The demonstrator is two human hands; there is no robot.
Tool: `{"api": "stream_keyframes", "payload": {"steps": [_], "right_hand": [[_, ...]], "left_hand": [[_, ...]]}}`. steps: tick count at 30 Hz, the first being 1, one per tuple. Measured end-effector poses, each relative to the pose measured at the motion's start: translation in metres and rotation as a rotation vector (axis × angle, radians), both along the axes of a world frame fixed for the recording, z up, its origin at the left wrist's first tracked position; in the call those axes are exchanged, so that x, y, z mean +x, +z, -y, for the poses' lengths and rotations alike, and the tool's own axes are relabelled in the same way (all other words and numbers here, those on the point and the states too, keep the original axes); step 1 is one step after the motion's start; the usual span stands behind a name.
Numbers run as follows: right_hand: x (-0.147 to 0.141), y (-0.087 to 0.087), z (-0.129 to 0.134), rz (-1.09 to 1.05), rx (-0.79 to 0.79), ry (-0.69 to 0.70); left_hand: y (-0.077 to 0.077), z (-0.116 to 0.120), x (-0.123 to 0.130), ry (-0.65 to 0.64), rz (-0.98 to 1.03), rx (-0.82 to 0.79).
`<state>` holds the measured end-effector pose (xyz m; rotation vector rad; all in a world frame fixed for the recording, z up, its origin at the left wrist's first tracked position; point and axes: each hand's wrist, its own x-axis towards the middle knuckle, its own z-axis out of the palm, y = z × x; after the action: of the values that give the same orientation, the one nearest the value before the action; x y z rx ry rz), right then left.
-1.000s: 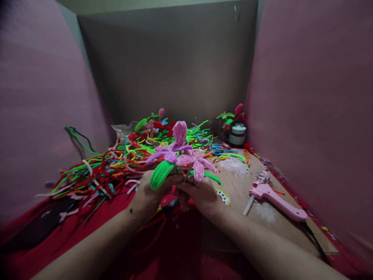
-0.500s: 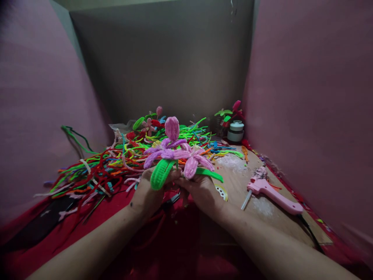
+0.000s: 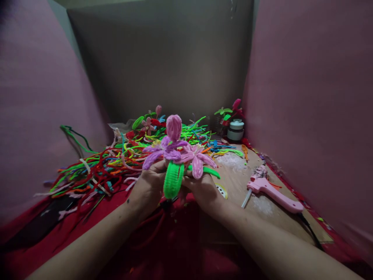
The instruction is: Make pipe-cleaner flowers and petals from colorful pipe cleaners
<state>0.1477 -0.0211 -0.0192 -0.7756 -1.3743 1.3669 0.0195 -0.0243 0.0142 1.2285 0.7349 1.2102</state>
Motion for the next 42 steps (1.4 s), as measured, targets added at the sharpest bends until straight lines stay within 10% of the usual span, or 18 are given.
{"api": "stream_keyframes", "payload": {"steps": [8,20,30,42], "right_hand": [[0.0,0.025,0.003,0.028,0.125,-0.159],[0.006,-0.001,-0.009,-0.15,0.016,-0.239],[0.005,0.01,-0.002,-0.29,-0.115,-0.036],[0.005,0.007,-0.003,-0.285,0.066,0.071]], "left_hand": [[-0.003,-0.002,0.0,-0.047,0.032,0.039],[-0.001,-0.003,0.003,-0.038,-0.016,-0.03],[-0.007,0.005,0.014,0.071,-0.326,0.183],[-0.004,0.005,0.01,-0.019,-0.154,0.055]]}}
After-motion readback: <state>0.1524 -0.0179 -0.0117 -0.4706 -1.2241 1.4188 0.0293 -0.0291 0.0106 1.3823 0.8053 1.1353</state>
